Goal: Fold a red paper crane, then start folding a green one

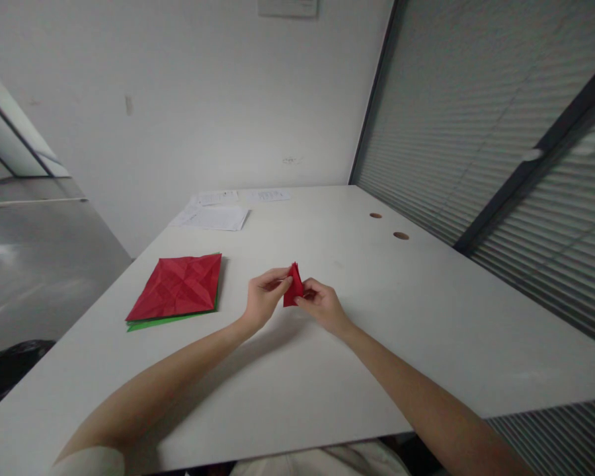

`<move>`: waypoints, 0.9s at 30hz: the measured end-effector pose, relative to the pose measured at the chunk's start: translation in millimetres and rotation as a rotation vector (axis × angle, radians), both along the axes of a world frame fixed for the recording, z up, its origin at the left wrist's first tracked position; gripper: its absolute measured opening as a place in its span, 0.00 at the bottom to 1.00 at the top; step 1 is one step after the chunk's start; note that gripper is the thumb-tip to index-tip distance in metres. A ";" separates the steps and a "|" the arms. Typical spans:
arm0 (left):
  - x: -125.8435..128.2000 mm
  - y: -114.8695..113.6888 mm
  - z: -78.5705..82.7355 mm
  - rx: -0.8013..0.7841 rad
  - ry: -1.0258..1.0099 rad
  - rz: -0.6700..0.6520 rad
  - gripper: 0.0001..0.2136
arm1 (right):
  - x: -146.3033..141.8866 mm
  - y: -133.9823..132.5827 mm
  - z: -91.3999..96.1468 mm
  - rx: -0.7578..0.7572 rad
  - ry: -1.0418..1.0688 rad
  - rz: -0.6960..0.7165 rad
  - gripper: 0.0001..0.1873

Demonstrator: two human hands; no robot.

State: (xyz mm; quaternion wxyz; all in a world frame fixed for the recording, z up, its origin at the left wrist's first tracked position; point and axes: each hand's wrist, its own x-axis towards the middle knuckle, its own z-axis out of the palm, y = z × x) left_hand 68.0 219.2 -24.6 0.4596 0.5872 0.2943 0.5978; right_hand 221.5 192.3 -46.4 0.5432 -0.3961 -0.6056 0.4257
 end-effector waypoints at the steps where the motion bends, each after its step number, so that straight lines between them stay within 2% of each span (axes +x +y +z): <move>1: 0.0 -0.2 0.8 -0.005 -0.001 0.018 0.08 | 0.0 -0.2 0.6 0.003 -0.005 0.002 0.07; 14: -1.5 4.2 9.1 -0.119 -0.041 0.020 0.08 | -0.7 -1.7 -1.8 0.100 -0.100 -0.005 0.06; 21: -1.8 5.8 7.2 -0.158 -0.102 0.007 0.09 | -2.0 -4.2 2.1 0.110 -0.089 0.012 0.05; 27: -3.8 6.9 10.1 -0.203 -0.156 -0.100 0.17 | -2.5 -5.6 4.6 0.094 -0.104 0.016 0.06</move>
